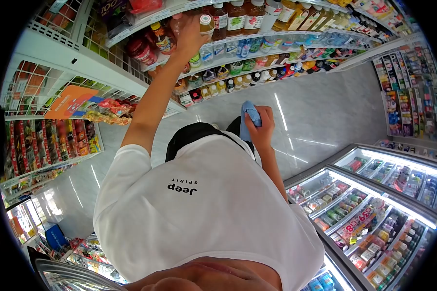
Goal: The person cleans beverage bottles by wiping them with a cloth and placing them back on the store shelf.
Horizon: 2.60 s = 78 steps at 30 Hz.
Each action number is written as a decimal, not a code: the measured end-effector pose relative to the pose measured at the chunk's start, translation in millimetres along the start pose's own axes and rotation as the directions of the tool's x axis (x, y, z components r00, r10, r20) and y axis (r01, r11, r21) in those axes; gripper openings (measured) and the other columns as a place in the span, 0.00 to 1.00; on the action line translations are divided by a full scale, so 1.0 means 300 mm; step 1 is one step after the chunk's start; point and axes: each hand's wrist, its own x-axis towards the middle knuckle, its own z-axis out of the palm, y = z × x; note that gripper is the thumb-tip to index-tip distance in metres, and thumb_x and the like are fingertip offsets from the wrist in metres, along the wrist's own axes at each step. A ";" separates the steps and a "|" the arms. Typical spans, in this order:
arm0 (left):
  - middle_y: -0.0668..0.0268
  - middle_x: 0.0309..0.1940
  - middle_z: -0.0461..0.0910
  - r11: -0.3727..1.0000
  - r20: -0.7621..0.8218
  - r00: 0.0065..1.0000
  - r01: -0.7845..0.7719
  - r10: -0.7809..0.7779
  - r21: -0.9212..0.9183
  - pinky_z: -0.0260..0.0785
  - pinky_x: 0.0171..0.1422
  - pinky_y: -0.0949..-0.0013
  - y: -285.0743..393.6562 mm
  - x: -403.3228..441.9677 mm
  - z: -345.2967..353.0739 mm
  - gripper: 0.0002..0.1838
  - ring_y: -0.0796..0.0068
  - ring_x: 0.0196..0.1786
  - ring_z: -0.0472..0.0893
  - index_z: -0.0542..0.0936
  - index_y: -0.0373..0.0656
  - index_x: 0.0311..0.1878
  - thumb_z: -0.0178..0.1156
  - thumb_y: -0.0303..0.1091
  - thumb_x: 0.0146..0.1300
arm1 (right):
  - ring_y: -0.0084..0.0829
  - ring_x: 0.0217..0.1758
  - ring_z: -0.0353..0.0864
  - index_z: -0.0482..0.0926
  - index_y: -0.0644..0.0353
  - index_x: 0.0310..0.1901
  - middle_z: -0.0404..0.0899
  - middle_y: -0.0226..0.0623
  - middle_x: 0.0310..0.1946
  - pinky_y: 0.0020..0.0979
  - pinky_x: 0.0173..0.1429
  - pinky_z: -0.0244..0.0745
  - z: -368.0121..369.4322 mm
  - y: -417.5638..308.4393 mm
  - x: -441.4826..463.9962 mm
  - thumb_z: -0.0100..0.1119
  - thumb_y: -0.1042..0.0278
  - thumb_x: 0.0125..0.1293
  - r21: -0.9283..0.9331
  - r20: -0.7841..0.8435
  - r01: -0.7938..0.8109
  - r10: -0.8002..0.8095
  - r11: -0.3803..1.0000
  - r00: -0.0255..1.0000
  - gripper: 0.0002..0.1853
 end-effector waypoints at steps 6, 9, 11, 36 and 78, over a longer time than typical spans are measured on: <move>0.49 0.56 0.75 0.997 0.012 0.998 0.062 -0.061 -0.048 0.73 0.59 0.48 -0.007 0.013 0.003 0.39 0.41 0.57 0.77 0.67 0.44 0.64 0.76 0.34 0.49 | 0.37 0.39 0.79 0.81 0.65 0.43 0.78 0.41 0.39 0.33 0.45 0.74 -0.005 0.002 -0.002 0.68 0.75 0.60 -0.007 -0.022 -0.010 0.010 1.000 1.000 0.11; 0.47 0.53 0.76 0.998 -0.090 0.995 -0.050 0.053 0.033 0.74 0.57 0.47 -0.026 0.027 -0.003 0.39 0.39 0.55 0.78 0.66 0.45 0.65 0.75 0.35 0.51 | 0.37 0.39 0.79 0.81 0.66 0.43 0.78 0.41 0.39 0.33 0.45 0.74 0.000 0.001 -0.001 0.69 0.75 0.60 0.000 -0.012 -0.012 0.012 1.000 1.000 0.11; 0.46 0.52 0.77 0.991 -0.117 0.989 -0.074 0.086 0.108 0.74 0.57 0.47 -0.024 0.034 -0.018 0.38 0.39 0.54 0.78 0.66 0.45 0.66 0.74 0.35 0.53 | 0.37 0.39 0.79 0.81 0.66 0.43 0.78 0.41 0.39 0.33 0.45 0.74 0.003 0.003 0.005 0.69 0.75 0.60 0.005 0.001 -0.005 0.005 1.000 1.000 0.11; 0.62 0.57 0.77 0.932 -0.265 0.923 -0.195 0.280 0.305 0.72 0.61 0.57 0.067 0.035 -0.042 0.31 0.56 0.58 0.77 0.74 0.45 0.65 0.71 0.38 0.57 | 0.40 0.41 0.81 0.83 0.65 0.45 0.78 0.42 0.40 0.34 0.46 0.76 -0.020 0.054 0.058 0.69 0.73 0.58 0.007 0.109 -0.004 0.003 1.000 0.994 0.13; 0.55 0.61 0.76 0.980 -0.048 0.979 0.199 -0.197 0.032 0.75 0.59 0.55 0.197 0.032 0.130 0.39 0.51 0.60 0.79 0.68 0.42 0.66 0.77 0.37 0.52 | 0.40 0.40 0.81 0.82 0.66 0.46 0.77 0.42 0.41 0.35 0.43 0.77 -0.118 0.385 0.629 0.72 0.72 0.56 0.244 0.372 0.121 -0.208 0.962 0.905 0.16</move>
